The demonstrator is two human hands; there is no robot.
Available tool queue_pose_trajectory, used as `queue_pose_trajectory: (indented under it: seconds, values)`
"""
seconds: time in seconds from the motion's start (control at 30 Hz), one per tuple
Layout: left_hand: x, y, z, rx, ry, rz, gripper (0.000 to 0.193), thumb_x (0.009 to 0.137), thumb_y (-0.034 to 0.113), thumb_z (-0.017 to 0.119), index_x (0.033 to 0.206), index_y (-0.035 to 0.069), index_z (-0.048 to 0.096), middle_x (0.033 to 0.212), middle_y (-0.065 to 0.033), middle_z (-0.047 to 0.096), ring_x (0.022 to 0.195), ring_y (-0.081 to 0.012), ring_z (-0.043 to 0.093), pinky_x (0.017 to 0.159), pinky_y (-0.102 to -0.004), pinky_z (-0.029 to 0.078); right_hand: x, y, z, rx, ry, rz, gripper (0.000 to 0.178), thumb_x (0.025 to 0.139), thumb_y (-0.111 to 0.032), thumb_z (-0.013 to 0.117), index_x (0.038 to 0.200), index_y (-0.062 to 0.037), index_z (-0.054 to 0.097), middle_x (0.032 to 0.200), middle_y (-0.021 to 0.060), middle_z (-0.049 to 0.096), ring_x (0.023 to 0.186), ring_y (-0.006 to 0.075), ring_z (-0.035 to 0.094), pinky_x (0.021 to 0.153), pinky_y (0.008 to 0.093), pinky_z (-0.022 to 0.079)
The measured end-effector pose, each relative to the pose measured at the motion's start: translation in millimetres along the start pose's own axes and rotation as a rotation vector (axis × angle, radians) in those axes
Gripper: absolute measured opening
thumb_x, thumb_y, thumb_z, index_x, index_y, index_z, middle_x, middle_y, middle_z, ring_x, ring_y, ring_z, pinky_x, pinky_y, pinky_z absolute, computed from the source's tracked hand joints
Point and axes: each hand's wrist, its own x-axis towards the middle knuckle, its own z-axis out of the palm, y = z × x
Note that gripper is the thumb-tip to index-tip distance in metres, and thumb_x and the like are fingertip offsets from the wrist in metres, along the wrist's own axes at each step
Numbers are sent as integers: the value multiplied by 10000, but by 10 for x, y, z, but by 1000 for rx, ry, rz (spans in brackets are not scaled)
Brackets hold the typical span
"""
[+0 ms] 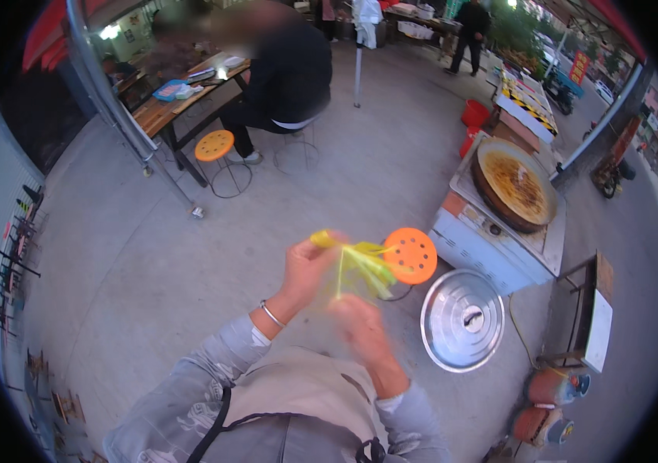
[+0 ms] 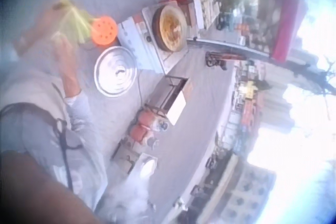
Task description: The person stands at an outdoor food stall and uses their hands to separate a bundle of yellow noodles. They repeatedly pull strands apart and shake the bundle to loosen the noodles, handling the food directly without tools.
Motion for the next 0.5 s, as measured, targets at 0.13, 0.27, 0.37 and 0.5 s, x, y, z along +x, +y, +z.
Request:
queue_pose_trajectory:
  seconds: [0.13, 0.27, 0.37, 0.5]
  values:
    - [-76, 295, 392, -582, -303, -216, 264, 939, 56, 563, 1200, 21, 580, 1051, -83, 660, 999, -183, 631, 926, -332, 488, 106, 334, -150, 225, -294, 94, 243, 939, -236, 566, 766, -65, 577, 602, -71, 357, 519, 42, 312, 469, 226, 266]
    - [-187, 433, 265, -553, -699, -333, 263, 936, 119, 587, 1179, 19, 572, 1054, -83, 655, 999, -192, 630, 915, -338, 485, 181, 425, -571, -84, -240, -62, 145, 904, -179, 611, 830, -55, 616, 678, -47, 499, 579, 48, 448, 510, 230, 372]
    - [-280, 397, 149, -486, -721, -351, 251, 930, 127, 587, 1159, 23, 584, 1015, -74, 660, 1010, -184, 622, 912, -334, 479, 228, 104, -701, -20, -33, -50, 94, 873, -134, 646, 892, -43, 656, 772, -19, 637, 642, 68, 560, 560, 243, 464]
    - [-264, 246, 85, -485, -686, -263, 204, 918, 110, 587, 1112, 50, 593, 986, -57, 649, 1080, -177, 580, 942, -339, 451, 288, -134, -1131, -38, -124, -233, 143, 904, -122, 613, 803, -27, 647, 744, -9, 615, 642, 56, 539, 567, 216, 428]
